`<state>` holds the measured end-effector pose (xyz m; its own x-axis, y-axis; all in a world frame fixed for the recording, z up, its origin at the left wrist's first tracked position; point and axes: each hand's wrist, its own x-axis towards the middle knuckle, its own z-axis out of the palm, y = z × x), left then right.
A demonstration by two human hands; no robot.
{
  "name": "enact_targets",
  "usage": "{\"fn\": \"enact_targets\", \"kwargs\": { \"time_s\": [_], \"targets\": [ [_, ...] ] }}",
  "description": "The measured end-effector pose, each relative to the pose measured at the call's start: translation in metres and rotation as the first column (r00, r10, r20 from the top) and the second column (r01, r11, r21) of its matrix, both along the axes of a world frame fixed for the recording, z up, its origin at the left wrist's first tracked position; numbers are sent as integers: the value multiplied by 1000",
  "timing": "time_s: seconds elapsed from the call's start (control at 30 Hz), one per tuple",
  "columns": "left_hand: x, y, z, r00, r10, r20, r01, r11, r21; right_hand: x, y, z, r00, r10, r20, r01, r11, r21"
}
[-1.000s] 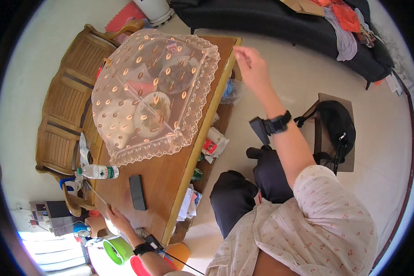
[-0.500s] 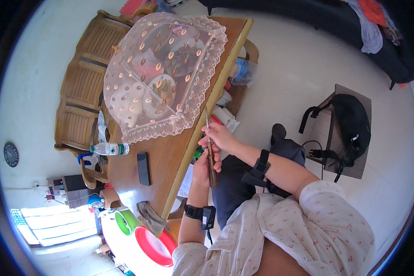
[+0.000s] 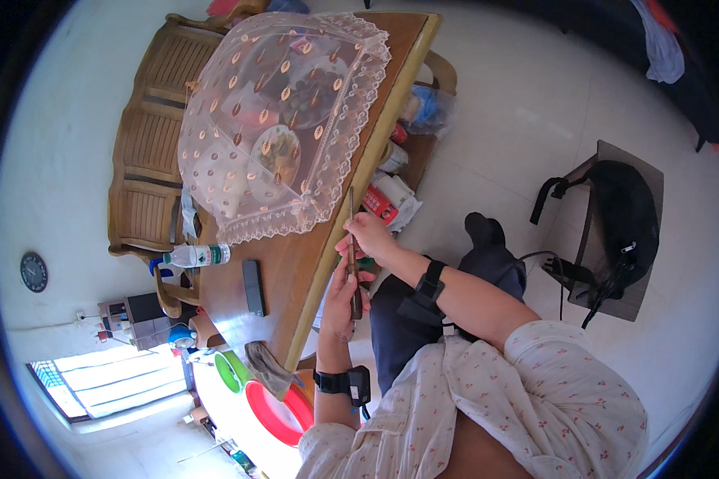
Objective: Repairing the edge of a wooden coffee table by cleaning it with a cloth, marking it with a pen, and trimming material with a utility knife.
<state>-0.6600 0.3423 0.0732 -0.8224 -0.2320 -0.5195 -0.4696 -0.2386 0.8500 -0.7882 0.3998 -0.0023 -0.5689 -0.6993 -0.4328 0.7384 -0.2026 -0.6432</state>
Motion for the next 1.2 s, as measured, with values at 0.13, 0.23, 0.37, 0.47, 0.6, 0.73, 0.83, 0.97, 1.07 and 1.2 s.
{"fn": "enact_targets", "kwargs": {
  "time_s": [0.13,0.23,0.37,0.47,0.6,0.73,0.83,0.97,1.07,1.2],
  "targets": [
    [-7,-4,-5,999,35,12,-35,999,-6,-6,-2,-2,1000,-19,-24,19,1000,6],
    [-16,-7,1,999,28,45,-28,1000,-7,-14,1,-1,998,-18,-59,18,1000,-8],
    [-25,-13,10,997,17,72,-25,993,113,-29,0,1,994,80,-69,-79,997,14],
    [-31,-19,13,998,27,63,-42,969,244,-36,-4,0,994,100,-40,-99,995,23],
    [-41,-22,14,997,6,73,-27,954,300,-50,-1,-1,994,108,4,-108,994,-6],
    [-55,-17,16,997,0,78,-23,953,301,-63,3,-4,995,93,28,-93,996,8],
    [-73,-17,17,994,-3,108,-31,950,312,-78,8,0,996,78,42,-79,997,4],
    [-94,-15,15,995,-14,97,-16,952,305,-101,16,5,994,74,76,-73,997,-26],
    [-111,-12,14,995,-27,98,-3,954,300,-119,21,3,996,65,66,-64,998,-21],
    [-127,-8,10,995,-77,62,54,950,306,-136,27,-1,997,57,55,-56,998,-25]
  ]
}}
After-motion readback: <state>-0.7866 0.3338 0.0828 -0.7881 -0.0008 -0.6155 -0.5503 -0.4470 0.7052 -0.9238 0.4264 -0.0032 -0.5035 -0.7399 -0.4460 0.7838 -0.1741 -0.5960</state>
